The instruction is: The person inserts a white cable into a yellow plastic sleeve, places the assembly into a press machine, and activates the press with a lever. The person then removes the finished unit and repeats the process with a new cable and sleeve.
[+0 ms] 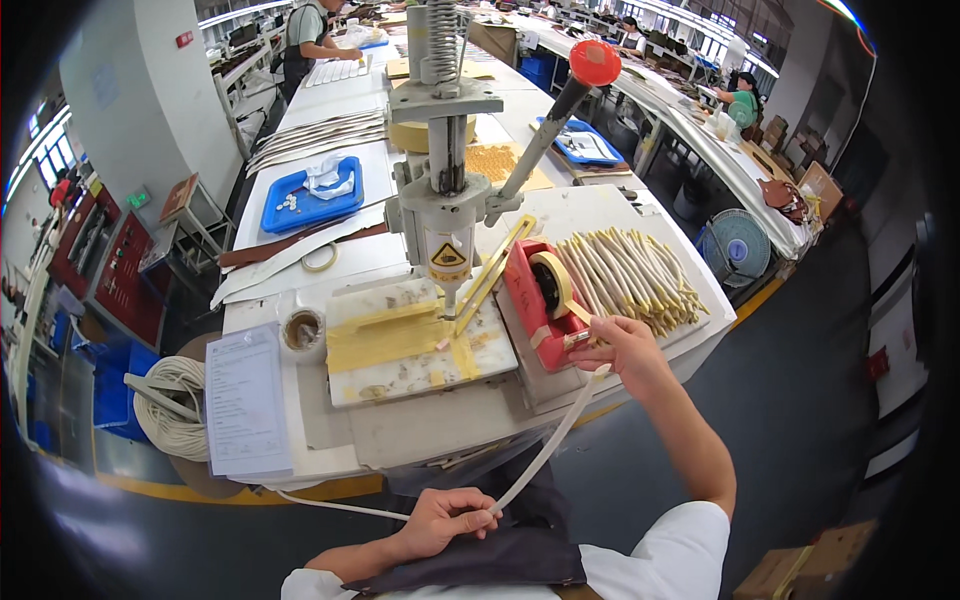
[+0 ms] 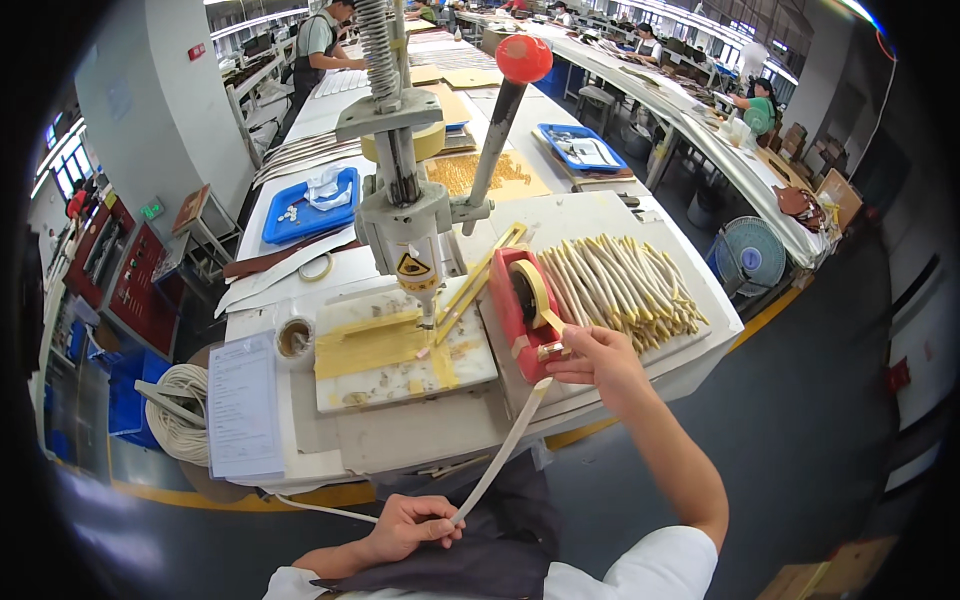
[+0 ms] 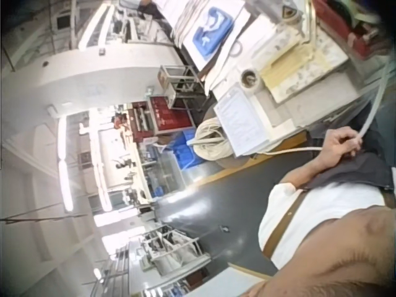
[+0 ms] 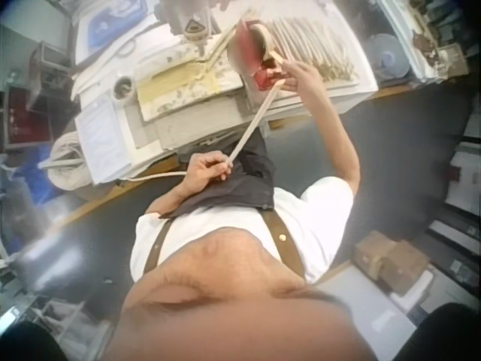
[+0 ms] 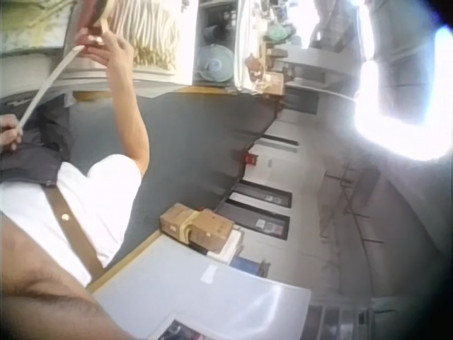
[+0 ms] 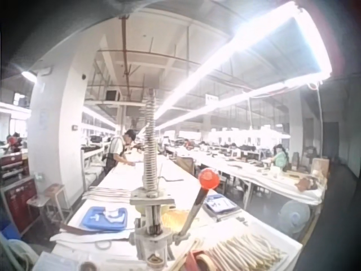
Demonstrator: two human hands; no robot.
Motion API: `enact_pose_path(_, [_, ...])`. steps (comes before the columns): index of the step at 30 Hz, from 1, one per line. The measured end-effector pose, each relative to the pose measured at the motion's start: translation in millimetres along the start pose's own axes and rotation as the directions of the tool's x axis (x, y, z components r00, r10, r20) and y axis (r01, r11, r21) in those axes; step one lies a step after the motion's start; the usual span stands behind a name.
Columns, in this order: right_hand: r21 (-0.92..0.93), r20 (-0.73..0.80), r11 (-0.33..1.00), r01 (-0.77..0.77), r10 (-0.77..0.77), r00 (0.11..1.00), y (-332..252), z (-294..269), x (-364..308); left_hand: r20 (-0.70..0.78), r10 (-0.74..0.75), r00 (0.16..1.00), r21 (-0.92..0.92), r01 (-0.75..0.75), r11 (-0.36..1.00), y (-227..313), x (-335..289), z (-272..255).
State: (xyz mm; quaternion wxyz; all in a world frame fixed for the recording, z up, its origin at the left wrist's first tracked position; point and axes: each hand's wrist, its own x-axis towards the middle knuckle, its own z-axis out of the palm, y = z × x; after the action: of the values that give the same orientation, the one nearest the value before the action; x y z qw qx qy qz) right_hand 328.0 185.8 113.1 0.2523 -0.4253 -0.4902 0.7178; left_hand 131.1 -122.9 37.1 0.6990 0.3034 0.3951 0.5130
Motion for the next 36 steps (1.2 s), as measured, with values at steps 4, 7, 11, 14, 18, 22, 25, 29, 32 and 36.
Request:
enact_pose_path(4, [0.042,-0.085,0.979,0.202,-0.198,0.977,31,-6,-9,-0.138,0.066,0.988,0.132,-0.048,0.990,21,3,2])
enact_pose_path(7, [-0.045,-0.135,0.941,0.334,-0.337,0.932,61,-10,-8,-0.227,0.083,0.970,0.131,-0.054,0.990,29,9,-5])
enact_pose_path(11, [-0.359,-0.155,0.848,0.389,-0.465,0.871,73,-9,-5,-0.303,0.111,0.946,0.099,-0.085,0.991,41,17,-8])
enact_pose_path(14, [-0.447,-0.121,0.794,0.412,-0.510,0.852,73,-14,-1,-0.339,0.126,0.932,0.143,-0.081,0.986,50,22,-7])
enact_pose_path(18, [-0.345,-0.159,0.867,0.360,-0.432,0.888,87,-36,-1,-0.357,0.253,0.899,0.278,-0.157,0.948,58,28,-2])
enact_pose_path(22, [-0.244,-0.034,0.845,0.476,-0.497,0.867,74,-7,-46,-0.328,0.343,0.880,0.440,-0.179,0.880,63,30,2])
enact_pose_path(25, [-0.444,0.450,0.579,0.684,-0.516,0.729,52,41,-77,-0.267,0.434,0.861,0.530,-0.245,0.812,58,37,6])
enact_pose_path(29, [-0.432,0.516,0.479,0.765,-0.564,0.645,58,82,-76,-0.236,0.487,0.841,0.643,-0.240,0.727,54,38,11])
enact_pose_path(32, [-0.430,0.512,0.482,0.763,-0.566,0.646,60,90,-71,-0.194,0.587,0.786,0.734,-0.281,0.619,51,39,10])
enact_pose_path(36, [-0.440,0.499,0.485,0.756,-0.568,0.655,60,95,-69,-0.137,0.665,0.734,0.808,-0.306,0.504,51,38,9])
